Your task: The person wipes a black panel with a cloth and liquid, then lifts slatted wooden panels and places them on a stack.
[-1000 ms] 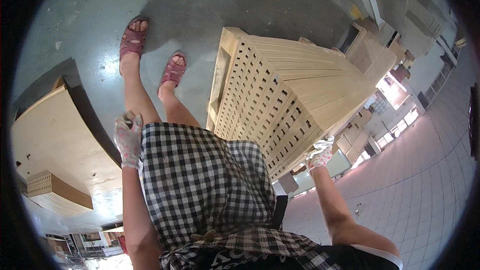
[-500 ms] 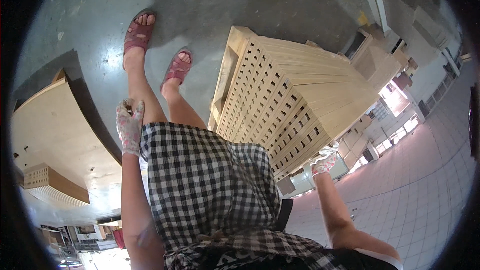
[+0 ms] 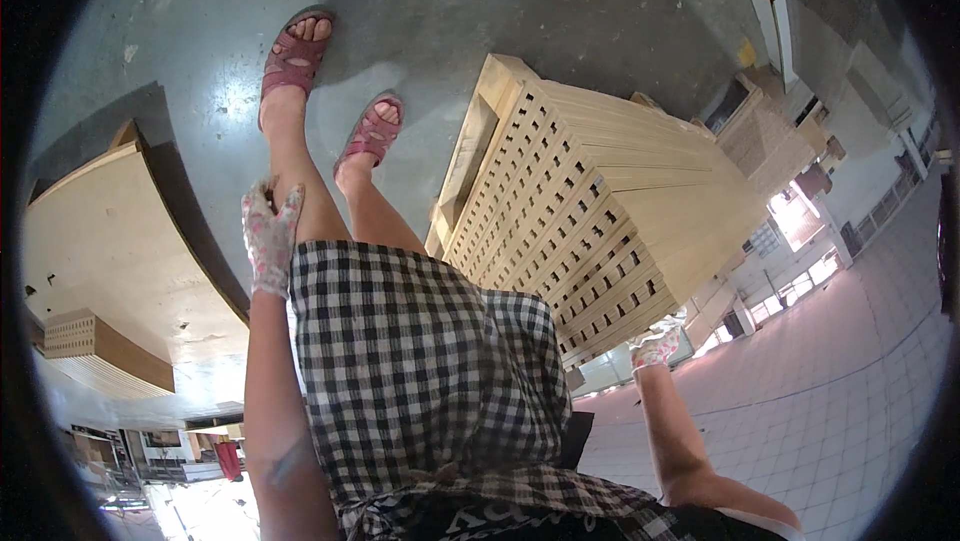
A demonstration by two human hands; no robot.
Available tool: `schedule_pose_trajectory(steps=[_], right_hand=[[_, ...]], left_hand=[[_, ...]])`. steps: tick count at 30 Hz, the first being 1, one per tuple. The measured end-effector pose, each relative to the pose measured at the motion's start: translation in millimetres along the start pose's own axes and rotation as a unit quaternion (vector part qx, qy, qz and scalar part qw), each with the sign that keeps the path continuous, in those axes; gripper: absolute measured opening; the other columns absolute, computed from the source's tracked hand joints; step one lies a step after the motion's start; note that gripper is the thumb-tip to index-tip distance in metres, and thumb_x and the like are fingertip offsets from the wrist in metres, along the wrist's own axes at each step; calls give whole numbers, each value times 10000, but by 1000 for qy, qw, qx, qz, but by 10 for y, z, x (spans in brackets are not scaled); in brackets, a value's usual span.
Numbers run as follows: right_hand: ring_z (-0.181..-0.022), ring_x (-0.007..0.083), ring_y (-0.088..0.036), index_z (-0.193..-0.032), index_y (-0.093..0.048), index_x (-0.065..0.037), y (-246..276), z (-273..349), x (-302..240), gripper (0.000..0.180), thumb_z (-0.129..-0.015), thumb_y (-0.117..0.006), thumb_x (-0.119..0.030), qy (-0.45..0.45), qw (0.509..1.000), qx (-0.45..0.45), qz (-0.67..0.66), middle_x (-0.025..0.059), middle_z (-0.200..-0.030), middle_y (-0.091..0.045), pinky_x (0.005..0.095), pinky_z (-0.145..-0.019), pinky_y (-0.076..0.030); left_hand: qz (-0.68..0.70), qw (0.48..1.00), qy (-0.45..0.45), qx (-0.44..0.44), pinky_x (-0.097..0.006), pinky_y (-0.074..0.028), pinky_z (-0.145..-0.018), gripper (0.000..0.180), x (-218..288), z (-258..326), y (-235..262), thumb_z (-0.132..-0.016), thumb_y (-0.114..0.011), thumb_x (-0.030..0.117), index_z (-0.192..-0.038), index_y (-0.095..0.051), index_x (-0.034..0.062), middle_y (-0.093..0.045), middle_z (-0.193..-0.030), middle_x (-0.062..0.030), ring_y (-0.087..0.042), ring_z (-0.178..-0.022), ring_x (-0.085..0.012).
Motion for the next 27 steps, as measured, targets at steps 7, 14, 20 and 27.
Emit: schedule_pose_trajectory(steps=[7, 14, 20, 27], right_hand=[[-737, 176, -514, -898, -537, -149, -445, 382, -199, 300, -845, -407, -415, -58, 994, 89, -5, -18, -835, -548, 345, -670, -432], [-741, 177, -514, -899, -538, -147, -264, 313, -166, 301, -844, -408, -414, -26, 997, 69, 15, -16, -839, -548, 345, -672, -432], [-745, 178, -515, -900, -538, -145, -206, 285, -219, 302, -843, -410, -413, -16, 997, 76, 19, -15, -841, -549, 345, -674, -432], [-749, 179, -516, -901, -538, -143, -202, 289, -192, 304, -843, -411, -413, -23, 997, 72, 22, -14, -845, -549, 345, -676, -432]], left_hand=[[75, 990, 95, -71, -363, -434, -703, 279, -18, 431, 100, -772, -604, 266, -866, -565, 6, -571, -855, -151, -550, -780, -277], [59, 998, 13, -8, -352, -409, -807, 425, -10, -202, -12, -767, -603, 308, -1061, -539, 7, -545, -973, -168, -519, -933, -299], [4, 991, 118, -65, -337, -418, -714, 346, -51, 84, 58, -772, -605, 315, -864, -552, -14, -563, -846, -149, -540, -807, -238], [-10, 1000, -14, 7, -357, -412, -717, 302, 47, -30, 55, -802, -570, 286, -890, -539, 0, -549, -883, -166, -523, -819, -263]])
Point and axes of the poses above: each hand's wrist, its own z-axis away from the middle knuckle, its own y-axis out of the back of the hand, x = y × z, the point moved 7 cm from there along -z, towards the middle knuckle
